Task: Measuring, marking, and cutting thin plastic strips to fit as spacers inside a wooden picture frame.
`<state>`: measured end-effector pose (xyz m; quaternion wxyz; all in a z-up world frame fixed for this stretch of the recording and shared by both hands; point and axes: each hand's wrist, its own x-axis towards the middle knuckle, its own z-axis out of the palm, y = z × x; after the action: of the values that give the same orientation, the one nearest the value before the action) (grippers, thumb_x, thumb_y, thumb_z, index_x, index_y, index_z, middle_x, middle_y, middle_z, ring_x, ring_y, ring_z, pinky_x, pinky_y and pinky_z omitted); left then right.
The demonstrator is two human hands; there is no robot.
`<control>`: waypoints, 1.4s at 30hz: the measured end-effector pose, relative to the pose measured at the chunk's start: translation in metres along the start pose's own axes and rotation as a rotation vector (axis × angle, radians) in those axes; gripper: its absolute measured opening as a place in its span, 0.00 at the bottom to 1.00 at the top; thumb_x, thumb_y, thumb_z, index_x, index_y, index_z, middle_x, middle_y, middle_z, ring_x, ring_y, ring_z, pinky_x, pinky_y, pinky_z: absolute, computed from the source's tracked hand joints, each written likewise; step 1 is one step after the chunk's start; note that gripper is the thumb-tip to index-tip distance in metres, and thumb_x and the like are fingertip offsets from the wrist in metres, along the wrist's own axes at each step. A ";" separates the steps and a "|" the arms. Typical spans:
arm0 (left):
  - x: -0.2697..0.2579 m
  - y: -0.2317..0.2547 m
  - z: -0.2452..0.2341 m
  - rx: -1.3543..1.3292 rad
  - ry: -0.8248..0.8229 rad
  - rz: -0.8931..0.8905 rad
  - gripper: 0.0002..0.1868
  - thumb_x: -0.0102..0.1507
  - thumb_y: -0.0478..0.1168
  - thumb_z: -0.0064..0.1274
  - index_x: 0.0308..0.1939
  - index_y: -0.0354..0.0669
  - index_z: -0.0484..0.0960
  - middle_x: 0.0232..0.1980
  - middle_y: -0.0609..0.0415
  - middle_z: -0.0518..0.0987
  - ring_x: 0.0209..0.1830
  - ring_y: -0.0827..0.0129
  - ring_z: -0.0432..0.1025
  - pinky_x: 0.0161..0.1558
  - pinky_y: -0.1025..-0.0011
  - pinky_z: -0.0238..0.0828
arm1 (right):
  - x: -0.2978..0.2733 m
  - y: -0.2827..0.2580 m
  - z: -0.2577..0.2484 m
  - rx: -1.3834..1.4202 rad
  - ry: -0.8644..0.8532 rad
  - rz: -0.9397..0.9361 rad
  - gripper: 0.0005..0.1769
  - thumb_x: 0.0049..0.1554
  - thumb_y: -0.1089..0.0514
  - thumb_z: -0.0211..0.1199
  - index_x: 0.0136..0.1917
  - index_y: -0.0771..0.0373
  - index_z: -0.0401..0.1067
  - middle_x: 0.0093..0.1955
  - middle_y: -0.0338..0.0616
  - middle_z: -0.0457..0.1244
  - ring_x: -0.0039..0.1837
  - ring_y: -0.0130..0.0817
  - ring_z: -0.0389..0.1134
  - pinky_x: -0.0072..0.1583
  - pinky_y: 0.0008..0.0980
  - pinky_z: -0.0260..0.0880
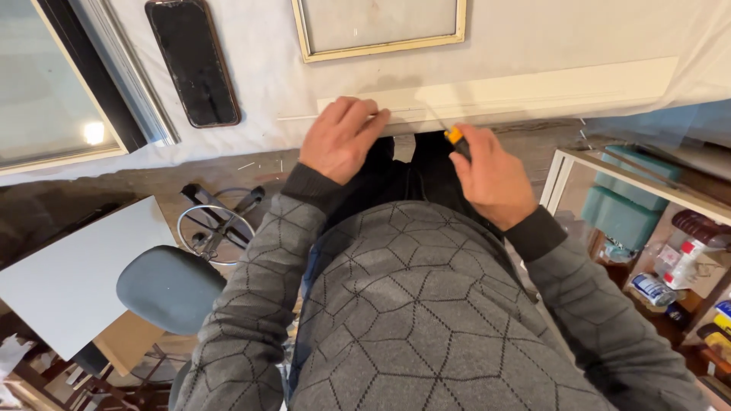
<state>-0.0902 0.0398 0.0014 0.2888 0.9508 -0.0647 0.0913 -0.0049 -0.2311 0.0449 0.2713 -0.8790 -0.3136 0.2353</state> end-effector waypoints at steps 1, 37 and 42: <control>-0.001 0.003 0.003 0.005 -0.031 0.024 0.15 0.65 0.33 0.55 0.56 0.37 0.83 0.53 0.54 0.76 0.53 0.63 0.70 0.54 0.67 0.71 | -0.002 -0.006 0.004 -0.007 -0.037 0.003 0.24 0.65 0.57 0.60 0.70 0.67 0.61 0.60 0.60 0.63 0.52 0.61 0.69 0.48 0.50 0.71; 0.011 0.017 0.018 0.000 -0.034 0.002 0.21 0.59 0.34 0.58 0.57 0.44 0.83 0.51 0.56 0.72 0.54 0.62 0.70 0.54 0.65 0.68 | 0.001 -0.005 0.013 -0.255 -0.106 0.007 0.24 0.58 0.61 0.61 0.66 0.65 0.63 0.52 0.50 0.61 0.50 0.48 0.70 0.42 0.47 0.71; 0.011 0.017 0.020 0.001 -0.023 -0.007 0.20 0.58 0.34 0.58 0.56 0.44 0.84 0.51 0.57 0.72 0.54 0.62 0.70 0.54 0.65 0.68 | 0.002 -0.004 0.013 -0.271 -0.120 0.010 0.23 0.59 0.60 0.61 0.66 0.65 0.63 0.51 0.51 0.61 0.48 0.49 0.70 0.41 0.47 0.71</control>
<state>-0.0796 0.0138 -0.0030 0.2881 0.9521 -0.0643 0.0795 -0.0130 -0.2230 0.0375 0.1295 -0.8935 -0.3538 0.2445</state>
